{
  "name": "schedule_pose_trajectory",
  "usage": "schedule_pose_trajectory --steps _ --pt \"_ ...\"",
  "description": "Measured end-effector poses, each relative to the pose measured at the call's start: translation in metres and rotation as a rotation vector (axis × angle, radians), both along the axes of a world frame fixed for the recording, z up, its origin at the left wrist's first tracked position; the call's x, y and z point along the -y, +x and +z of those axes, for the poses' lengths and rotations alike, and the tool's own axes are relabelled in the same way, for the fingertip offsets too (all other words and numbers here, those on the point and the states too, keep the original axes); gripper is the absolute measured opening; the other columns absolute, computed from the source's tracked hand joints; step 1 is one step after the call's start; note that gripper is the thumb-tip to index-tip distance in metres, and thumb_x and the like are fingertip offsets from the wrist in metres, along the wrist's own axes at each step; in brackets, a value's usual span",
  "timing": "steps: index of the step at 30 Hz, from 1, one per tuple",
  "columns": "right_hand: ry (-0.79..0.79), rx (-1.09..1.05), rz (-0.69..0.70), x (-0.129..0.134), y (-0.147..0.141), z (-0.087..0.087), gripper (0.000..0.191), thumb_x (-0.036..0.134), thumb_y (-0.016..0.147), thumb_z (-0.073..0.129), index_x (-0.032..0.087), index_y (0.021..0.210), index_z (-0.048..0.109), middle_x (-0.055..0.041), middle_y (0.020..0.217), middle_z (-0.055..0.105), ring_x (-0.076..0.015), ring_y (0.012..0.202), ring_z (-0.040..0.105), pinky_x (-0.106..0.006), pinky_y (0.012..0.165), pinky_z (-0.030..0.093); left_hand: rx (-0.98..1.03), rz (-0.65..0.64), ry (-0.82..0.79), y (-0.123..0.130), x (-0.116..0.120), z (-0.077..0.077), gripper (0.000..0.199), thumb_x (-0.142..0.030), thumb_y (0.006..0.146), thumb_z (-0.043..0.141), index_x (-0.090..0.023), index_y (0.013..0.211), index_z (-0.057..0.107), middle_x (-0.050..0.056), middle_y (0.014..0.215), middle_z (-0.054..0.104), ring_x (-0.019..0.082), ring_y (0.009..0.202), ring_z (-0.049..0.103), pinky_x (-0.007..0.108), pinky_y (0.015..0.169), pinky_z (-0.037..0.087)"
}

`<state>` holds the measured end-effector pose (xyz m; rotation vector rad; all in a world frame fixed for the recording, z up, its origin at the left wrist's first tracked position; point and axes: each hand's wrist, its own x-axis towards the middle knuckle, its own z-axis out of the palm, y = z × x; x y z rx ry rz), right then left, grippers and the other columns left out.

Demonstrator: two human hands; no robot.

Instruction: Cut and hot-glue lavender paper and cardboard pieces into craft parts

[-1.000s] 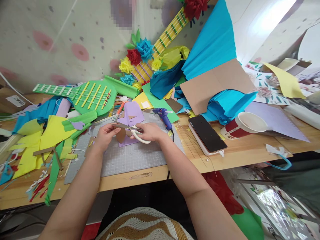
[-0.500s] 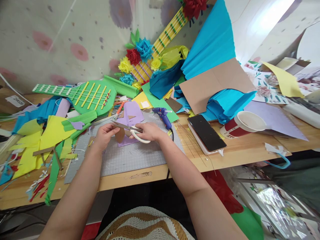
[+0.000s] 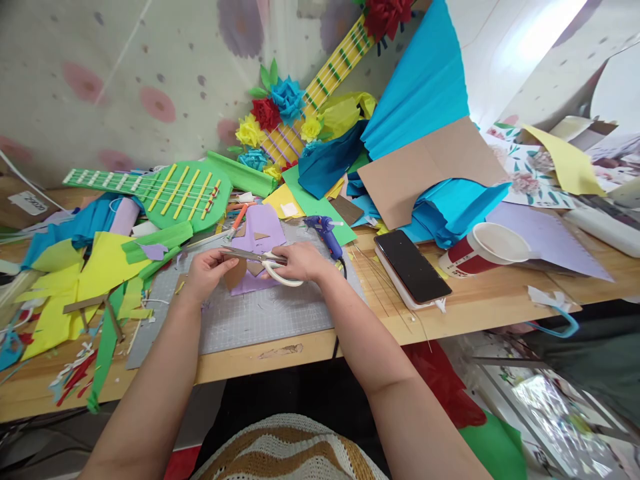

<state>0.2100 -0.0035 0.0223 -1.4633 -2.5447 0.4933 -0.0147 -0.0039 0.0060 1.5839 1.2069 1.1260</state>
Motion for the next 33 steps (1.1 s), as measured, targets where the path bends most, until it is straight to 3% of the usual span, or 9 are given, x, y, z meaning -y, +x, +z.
schedule_pose_trajectory --steps 19,33 --pt "0.014 0.024 -0.023 0.001 -0.001 0.000 0.055 0.072 0.069 0.046 0.020 0.075 0.061 -0.0019 0.063 0.058 -0.0127 0.058 0.043 -0.026 0.054 0.017 0.042 0.044 -0.083 -0.001 0.002 0.001 0.017 -0.031 0.056 0.070 -0.017 0.065 0.065 0.002 0.064 0.064 0.018 0.063 0.056 0.029 0.061 0.044" --pt "-0.002 -0.073 -0.007 -0.003 0.002 -0.005 0.053 0.071 0.069 0.048 0.019 0.075 0.061 0.0000 0.062 0.057 -0.0109 0.057 0.042 -0.024 0.055 0.020 -0.033 -0.029 -0.106 -0.012 -0.001 0.000 0.023 -0.036 0.056 0.072 -0.015 0.065 0.066 0.001 0.060 0.063 0.014 0.056 0.052 0.025 0.052 0.039"
